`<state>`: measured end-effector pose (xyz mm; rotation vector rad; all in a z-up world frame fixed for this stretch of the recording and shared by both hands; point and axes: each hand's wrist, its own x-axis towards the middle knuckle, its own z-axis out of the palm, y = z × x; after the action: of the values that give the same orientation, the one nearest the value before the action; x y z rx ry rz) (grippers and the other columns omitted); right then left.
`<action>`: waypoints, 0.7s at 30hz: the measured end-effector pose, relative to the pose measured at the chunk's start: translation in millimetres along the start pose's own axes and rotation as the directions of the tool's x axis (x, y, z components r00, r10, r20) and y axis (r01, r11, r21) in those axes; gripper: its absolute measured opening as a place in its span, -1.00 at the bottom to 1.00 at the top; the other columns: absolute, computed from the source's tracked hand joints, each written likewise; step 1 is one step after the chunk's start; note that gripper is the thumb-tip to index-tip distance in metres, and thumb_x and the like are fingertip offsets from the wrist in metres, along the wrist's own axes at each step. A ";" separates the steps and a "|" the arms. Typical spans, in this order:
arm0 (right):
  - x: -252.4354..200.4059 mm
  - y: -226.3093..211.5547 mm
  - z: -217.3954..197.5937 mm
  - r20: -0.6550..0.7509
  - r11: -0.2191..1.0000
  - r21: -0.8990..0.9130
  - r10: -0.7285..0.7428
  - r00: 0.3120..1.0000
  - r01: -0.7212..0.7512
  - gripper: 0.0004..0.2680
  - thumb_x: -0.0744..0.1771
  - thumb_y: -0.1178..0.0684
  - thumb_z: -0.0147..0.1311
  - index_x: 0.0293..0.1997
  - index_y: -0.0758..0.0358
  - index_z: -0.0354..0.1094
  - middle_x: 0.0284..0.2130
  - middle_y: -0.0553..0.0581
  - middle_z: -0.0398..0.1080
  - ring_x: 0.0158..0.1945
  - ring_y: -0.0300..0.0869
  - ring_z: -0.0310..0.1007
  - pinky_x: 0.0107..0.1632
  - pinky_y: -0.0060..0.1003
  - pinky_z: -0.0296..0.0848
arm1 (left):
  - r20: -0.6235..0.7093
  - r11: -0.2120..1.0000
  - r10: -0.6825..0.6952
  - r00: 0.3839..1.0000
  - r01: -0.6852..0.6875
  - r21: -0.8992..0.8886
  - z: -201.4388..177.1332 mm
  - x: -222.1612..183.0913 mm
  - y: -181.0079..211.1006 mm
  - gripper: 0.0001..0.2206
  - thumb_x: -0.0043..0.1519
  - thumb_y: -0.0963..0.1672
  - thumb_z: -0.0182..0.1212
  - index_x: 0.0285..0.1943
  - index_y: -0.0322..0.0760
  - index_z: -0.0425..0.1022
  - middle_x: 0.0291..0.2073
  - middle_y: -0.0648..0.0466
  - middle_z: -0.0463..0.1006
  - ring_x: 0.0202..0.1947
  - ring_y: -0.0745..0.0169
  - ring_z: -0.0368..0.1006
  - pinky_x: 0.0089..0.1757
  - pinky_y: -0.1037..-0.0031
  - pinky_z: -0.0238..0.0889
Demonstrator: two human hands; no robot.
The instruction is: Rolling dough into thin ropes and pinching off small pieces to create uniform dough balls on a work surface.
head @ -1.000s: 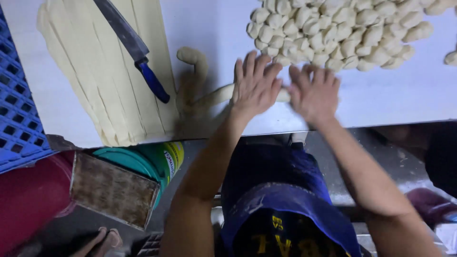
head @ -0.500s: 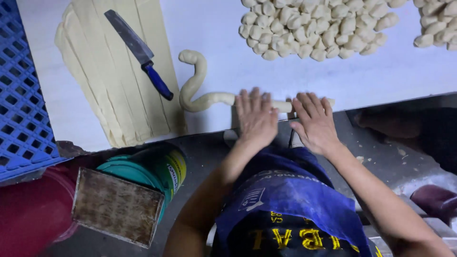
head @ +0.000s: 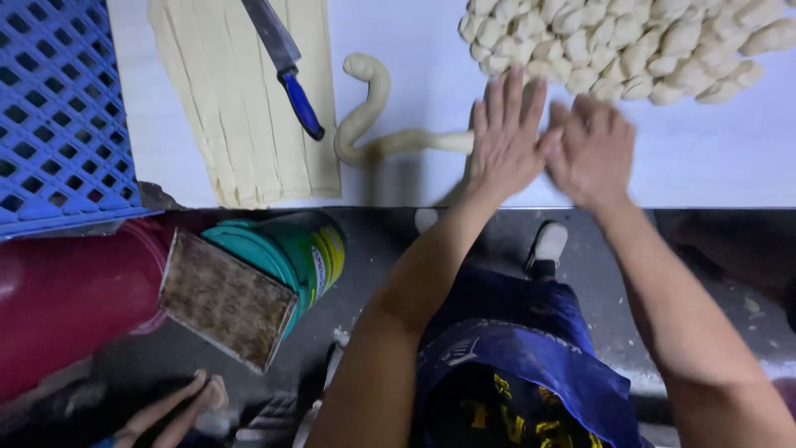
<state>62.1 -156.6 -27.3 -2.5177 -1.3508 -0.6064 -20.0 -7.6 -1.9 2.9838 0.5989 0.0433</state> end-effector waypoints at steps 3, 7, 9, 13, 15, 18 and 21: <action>-34.0 -28.6 -37.8 0.251 0.989 0.129 0.040 0.967 -0.074 -0.50 0.39 -0.31 -0.17 0.50 0.04 0.23 0.28 0.32 0.32 0.29 0.32 0.28 0.13 0.27 0.23 | -0.159 0.969 0.106 0.982 -0.138 -0.204 0.8 -43.6 -9.7 -0.26 0.17 0.15 0.16 0.49 -0.24 0.22 0.47 -0.34 0.16 0.46 -0.41 0.12 0.35 -0.17 -0.11; -72.1 -50.2 -75.0 0.316 0.985 0.137 0.058 0.947 -0.106 -0.47 0.38 -0.40 -0.18 0.48 0.04 0.18 0.35 0.30 0.23 0.45 0.28 0.10 0.35 0.29 0.08 | -0.123 0.934 0.185 0.975 -0.213 -0.287 -11.6 -75.6 -40.8 -0.35 0.29 0.09 0.07 0.47 -0.39 0.24 0.43 -0.42 0.18 0.46 -0.51 0.04 0.35 -0.20 -0.22; -71.0 -54.8 -77.6 0.307 0.985 0.123 0.078 0.949 -0.121 -0.48 0.38 -0.40 -0.16 0.45 0.01 0.21 0.33 0.29 0.24 0.45 0.27 0.10 0.36 0.27 0.10 | -0.162 0.944 0.195 0.967 -0.229 -0.235 -16.6 -59.6 -60.1 -0.35 0.30 0.06 0.11 0.50 -0.39 0.20 0.44 -0.43 0.16 0.46 -0.53 0.03 0.33 -0.24 -0.21; -45.5 -41.2 -50.0 0.353 0.977 0.113 0.132 0.926 -0.183 -0.49 0.45 -0.35 -0.30 0.54 0.11 0.08 0.35 0.35 0.19 0.45 0.29 0.06 0.38 0.26 -0.04 | -0.104 0.960 0.201 0.974 -0.217 -0.175 -17.6 4.7 -67.8 -0.32 0.36 0.15 -0.04 0.60 -0.18 0.03 0.51 -0.38 0.01 0.49 -0.57 -0.09 0.35 -0.25 -0.30; -37.8 -39.5 -41.4 0.430 0.966 0.072 0.194 0.882 -0.247 -0.48 0.46 -0.36 -0.33 0.55 0.14 0.04 0.37 0.37 0.19 0.45 0.30 0.07 0.39 0.26 -0.03 | -0.032 0.968 0.140 0.990 -0.144 -0.205 -17.4 18.7 -65.8 -0.28 0.37 0.18 -0.06 0.63 -0.15 -0.07 0.54 -0.38 -0.08 0.51 -0.61 -0.18 0.37 -0.26 -0.35; -38.5 -51.3 -52.3 0.476 0.942 0.054 0.266 0.838 -0.330 -0.46 0.45 -0.40 -0.39 0.56 0.12 0.01 0.39 0.34 0.15 0.46 0.30 0.05 0.39 0.28 -0.07 | 0.004 0.950 0.117 0.993 -0.110 -0.291 -19.7 -2.8 -66.6 -0.32 0.41 0.15 -0.10 0.65 -0.15 -0.12 0.56 -0.38 -0.19 0.52 -0.60 -0.21 0.35 -0.28 -0.31; -46.5 -67.8 -72.5 0.433 0.960 0.005 0.250 0.866 -0.280 -0.46 0.43 -0.40 -0.31 0.53 0.11 0.06 0.34 0.32 0.21 0.46 0.28 0.07 0.40 0.29 -0.05 | 0.014 0.920 0.268 0.963 -0.252 -0.299 -33.2 -42.4 -85.0 -0.41 0.41 0.10 -0.21 0.51 -0.31 0.19 0.44 -0.41 0.14 0.45 -0.49 0.00 0.32 -0.17 -0.31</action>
<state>-35.5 -181.1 16.0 -2.8158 -1.0802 0.0595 -93.3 57.1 22.1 2.7383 0.1653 0.0637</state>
